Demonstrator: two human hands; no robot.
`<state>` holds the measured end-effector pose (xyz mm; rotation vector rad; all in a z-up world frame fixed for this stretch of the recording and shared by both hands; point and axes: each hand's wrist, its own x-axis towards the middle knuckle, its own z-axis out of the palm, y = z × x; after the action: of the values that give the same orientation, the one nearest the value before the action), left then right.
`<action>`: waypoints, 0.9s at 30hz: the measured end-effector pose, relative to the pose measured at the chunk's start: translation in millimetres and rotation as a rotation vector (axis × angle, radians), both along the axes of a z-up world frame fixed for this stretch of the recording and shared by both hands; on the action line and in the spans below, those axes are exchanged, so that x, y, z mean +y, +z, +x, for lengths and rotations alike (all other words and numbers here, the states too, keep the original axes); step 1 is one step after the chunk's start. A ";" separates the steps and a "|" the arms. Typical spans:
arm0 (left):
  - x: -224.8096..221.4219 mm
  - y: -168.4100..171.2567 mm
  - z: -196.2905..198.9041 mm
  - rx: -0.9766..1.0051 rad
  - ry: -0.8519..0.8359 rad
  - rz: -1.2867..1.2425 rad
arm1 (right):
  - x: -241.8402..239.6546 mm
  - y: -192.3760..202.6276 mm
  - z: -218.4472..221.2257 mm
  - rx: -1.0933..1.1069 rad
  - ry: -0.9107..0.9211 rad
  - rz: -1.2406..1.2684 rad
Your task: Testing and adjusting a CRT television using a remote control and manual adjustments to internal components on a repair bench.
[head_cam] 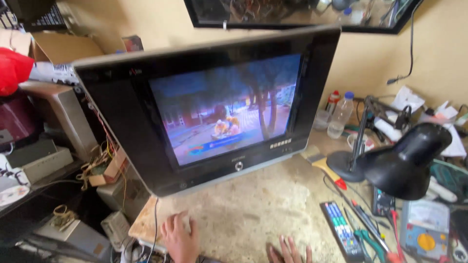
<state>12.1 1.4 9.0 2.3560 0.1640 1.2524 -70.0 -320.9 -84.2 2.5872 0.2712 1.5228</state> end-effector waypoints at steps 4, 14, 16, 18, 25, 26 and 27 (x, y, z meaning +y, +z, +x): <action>-2.5 2.2 -10.8 0.201 0.023 -0.054 | 1.3 69.3 -47.1 0.324 0.078 -0.042; 1.8 -2.7 -13.0 0.414 0.029 -0.013 | 4.7 99.2 -62.0 0.615 0.093 -0.060; 1.7 -5.7 -11.5 0.482 0.053 0.039 | 2.4 101.4 -66.0 0.666 0.093 -0.002; 9.4 -19.4 -5.0 0.340 0.065 0.071 | 3.7 106.7 -66.1 0.618 0.168 0.005; 5.8 -16.0 -12.0 0.232 -0.013 0.094 | 4.3 109.3 -68.9 0.658 0.178 0.050; 4.5 -12.7 -12.8 0.257 -0.005 0.076 | 4.8 107.8 -67.9 0.680 0.166 0.031; 2.7 -9.4 -13.7 0.283 0.002 0.059 | 4.8 106.4 -67.0 0.702 0.155 0.012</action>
<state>-1.6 4.2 -0.4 2.5756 0.2226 0.9308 -137.0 -316.1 22.3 3.0716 0.5318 0.5807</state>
